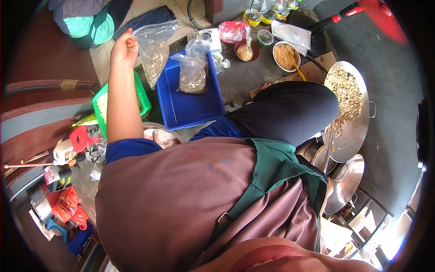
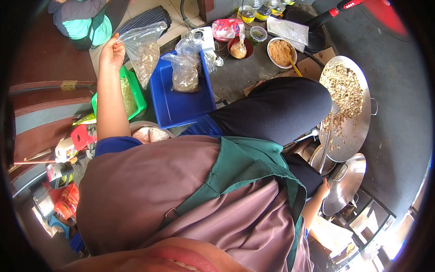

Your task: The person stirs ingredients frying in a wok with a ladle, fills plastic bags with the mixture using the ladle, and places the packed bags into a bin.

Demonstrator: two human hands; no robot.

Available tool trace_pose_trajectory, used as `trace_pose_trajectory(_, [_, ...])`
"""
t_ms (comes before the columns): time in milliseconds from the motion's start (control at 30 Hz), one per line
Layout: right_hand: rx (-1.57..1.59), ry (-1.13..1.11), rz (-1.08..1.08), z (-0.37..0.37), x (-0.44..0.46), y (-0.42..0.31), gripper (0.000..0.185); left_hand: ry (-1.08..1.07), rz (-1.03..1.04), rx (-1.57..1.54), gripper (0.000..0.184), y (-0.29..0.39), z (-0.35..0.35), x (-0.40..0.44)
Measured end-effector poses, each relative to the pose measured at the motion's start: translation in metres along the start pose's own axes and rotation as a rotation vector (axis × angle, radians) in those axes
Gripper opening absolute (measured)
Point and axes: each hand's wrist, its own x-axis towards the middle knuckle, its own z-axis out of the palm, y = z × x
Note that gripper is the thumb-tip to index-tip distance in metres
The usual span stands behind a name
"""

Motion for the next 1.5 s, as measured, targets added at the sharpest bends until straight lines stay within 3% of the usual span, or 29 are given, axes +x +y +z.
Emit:
trace_pose_trajectory(200, [0.005, 0.003, -0.008, -0.001, 0.009, 0.009, 0.030, -0.024, -0.064, 0.198, 0.022, -0.033, -0.084, 0.067])
trace_pose_trajectory(333, [0.104, -0.004, 0.010, 0.003, 0.018, 0.021, 0.031, 0.389, -0.287, 0.476, 0.014, -0.134, -0.217, 0.149])
trace_pose_trajectory(433, [-0.058, 0.079, -0.012, 0.001, -0.004, -0.005, 0.030, 0.450, -0.234, 0.424, 0.007, -0.146, -0.198, 0.123])
trace_pose_trajectory(533, [0.040, 0.115, 0.055, 0.005, -0.006, -0.005, 0.030, 0.505, -0.140, 0.614, 0.001, -0.137, -0.157, 0.128])
trace_pose_trajectory(667, [-0.029, 0.036, 0.055, 0.000, 0.017, 0.020, 0.031, 0.723, 0.000, 0.369, 0.014, -0.122, -0.146, 0.132])
trace_pose_trajectory(700, [-0.116, 0.050, 0.034, -0.001, 0.014, 0.015, 0.032, 0.700, 0.082, 0.233, 0.026, -0.124, -0.148, 0.131])
trace_pose_trajectory(767, [-0.202, 0.045, 0.004, 0.000, 0.011, 0.006, 0.031, 0.619, 0.114, 0.241, 0.037, -0.141, -0.159, 0.133])
trace_pose_trajectory(800, [-0.216, 0.000, 0.039, 0.002, 0.021, 0.012, 0.030, 0.527, 0.153, 0.505, 0.051, -0.158, -0.192, 0.159])
trace_pose_trajectory(833, [-0.236, -0.059, 0.071, 0.004, 0.040, 0.028, 0.029, 0.582, 0.181, 0.650, 0.062, -0.158, -0.163, 0.125])
trace_pose_trajectory(867, [-0.381, -0.144, -0.093, 0.006, 0.057, 0.043, 0.028, 0.871, 0.342, 1.168, 0.068, -0.165, -0.137, 0.103])
trace_pose_trajectory(900, [-0.378, -0.174, -0.220, 0.013, 0.078, 0.068, 0.026, 0.868, 0.284, 1.019, 0.070, -0.157, -0.087, 0.058])
trace_pose_trajectory(933, [-0.383, -0.142, -0.162, 0.017, 0.074, 0.056, 0.024, 0.902, 0.262, 1.060, 0.072, -0.151, -0.043, 0.013])
trace_pose_trajectory(967, [-0.414, -0.141, -0.299, 0.026, 0.089, 0.073, 0.022, 0.933, 0.301, 1.088, 0.068, -0.170, -0.052, 0.017])
trace_pose_trajectory(1000, [-0.419, -0.078, -0.282, 0.031, 0.086, 0.068, 0.020, 0.886, 0.421, 1.278, 0.061, -0.205, -0.081, 0.034])
trace_pose_trajectory(1033, [-0.323, -0.027, -0.275, 0.033, 0.081, 0.064, 0.019, 0.772, 0.188, 1.211, 0.060, -0.196, -0.044, -0.009])
trace_pose_trajectory(1067, [-0.226, 0.024, -0.274, 0.033, 0.071, 0.054, 0.019, 0.710, 0.219, 1.197, 0.068, -0.239, -0.094, 0.028])
trace_pose_trajectory(1100, [-0.092, 0.067, -0.153, 0.031, 0.058, 0.039, 0.023, 0.647, 0.093, 1.400, 0.075, -0.254, -0.092, 0.026])
trace_pose_trajectory(1133, [-0.055, 0.056, -0.096, 0.027, 0.048, 0.028, 0.025, 0.523, -0.053, 1.409, 0.089, -0.263, -0.096, 0.029])
trace_pose_trajectory(1167, [-0.051, 0.050, -0.147, 0.028, 0.045, 0.024, 0.025, 0.390, -0.201, 1.416, 0.104, -0.263, -0.094, 0.030])
trace_pose_trajectory(1400, [-0.065, 0.057, -0.062, 0.017, 0.017, -0.008, 0.025, -0.069, -0.171, 1.909, 0.141, -0.236, -0.042, -0.009])
trace_pose_trajectory(1467, [-0.001, 0.106, -0.082, 0.022, 0.020, -0.003, 0.024, -0.110, -0.134, 1.881, 0.157, -0.247, -0.044, -0.005])
trace_pose_trajectory(1500, [-0.153, 0.095, -0.238, 0.018, 0.020, -0.003, 0.025, -0.112, -0.064, 1.883, 0.154, -0.250, -0.042, -0.007])
